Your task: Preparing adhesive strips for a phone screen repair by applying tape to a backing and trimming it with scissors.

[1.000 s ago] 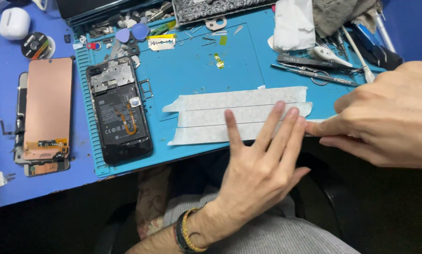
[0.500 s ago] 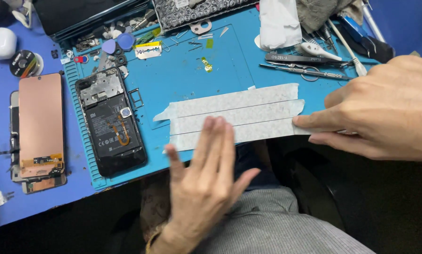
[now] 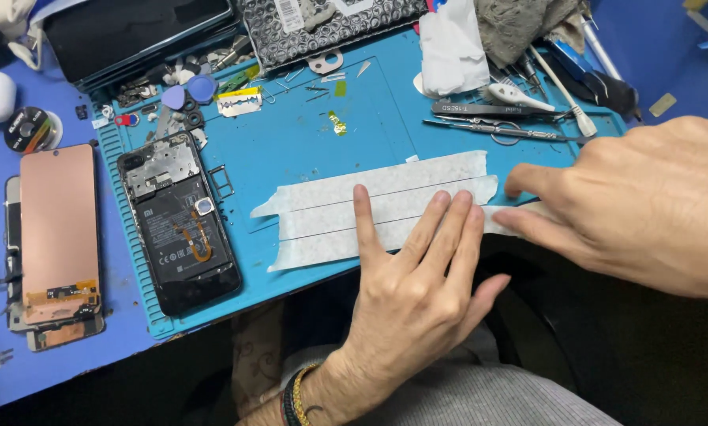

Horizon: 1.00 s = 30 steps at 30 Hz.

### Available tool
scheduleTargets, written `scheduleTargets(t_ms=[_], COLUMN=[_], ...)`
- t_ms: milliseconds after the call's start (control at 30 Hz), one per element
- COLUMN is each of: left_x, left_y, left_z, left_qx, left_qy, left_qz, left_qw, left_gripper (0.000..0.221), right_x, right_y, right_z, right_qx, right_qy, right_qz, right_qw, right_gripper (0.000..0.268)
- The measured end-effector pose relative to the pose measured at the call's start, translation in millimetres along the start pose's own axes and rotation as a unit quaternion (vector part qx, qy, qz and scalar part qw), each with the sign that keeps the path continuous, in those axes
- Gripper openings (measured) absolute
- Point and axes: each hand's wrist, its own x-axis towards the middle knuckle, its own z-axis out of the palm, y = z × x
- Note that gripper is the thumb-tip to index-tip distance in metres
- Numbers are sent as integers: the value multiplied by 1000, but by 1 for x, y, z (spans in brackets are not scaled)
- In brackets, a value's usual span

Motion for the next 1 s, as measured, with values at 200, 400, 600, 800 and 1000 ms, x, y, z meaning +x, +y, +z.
scheduleTargets(t_ms=[200,400,600,800,1000], left_x=[20,39,41,39,37], left_y=[-7,-20,-27,-36,-38], left_z=[-3,11,13,21,22], left_qx=[-37,-41,-131,-172,-166], left_qy=[43,-11,-31,-40,-24], left_qz=[-16,-47,-61,-83,-77], left_qw=[998,998,989,981,983], left_gripper=[26,12,9,7,12], right_x=[6,6,13,10,3], right_y=[-1,-1,-3,-12,-20], right_z=[-36,-46,-51,-78,-86], right_qx=[48,87,122,142,283], right_qy=[-137,-165,-190,-274,-274], right_qz=[43,27,17,36,75], right_qw=[988,982,974,951,916], right_gripper=[34,34,30,26,22])
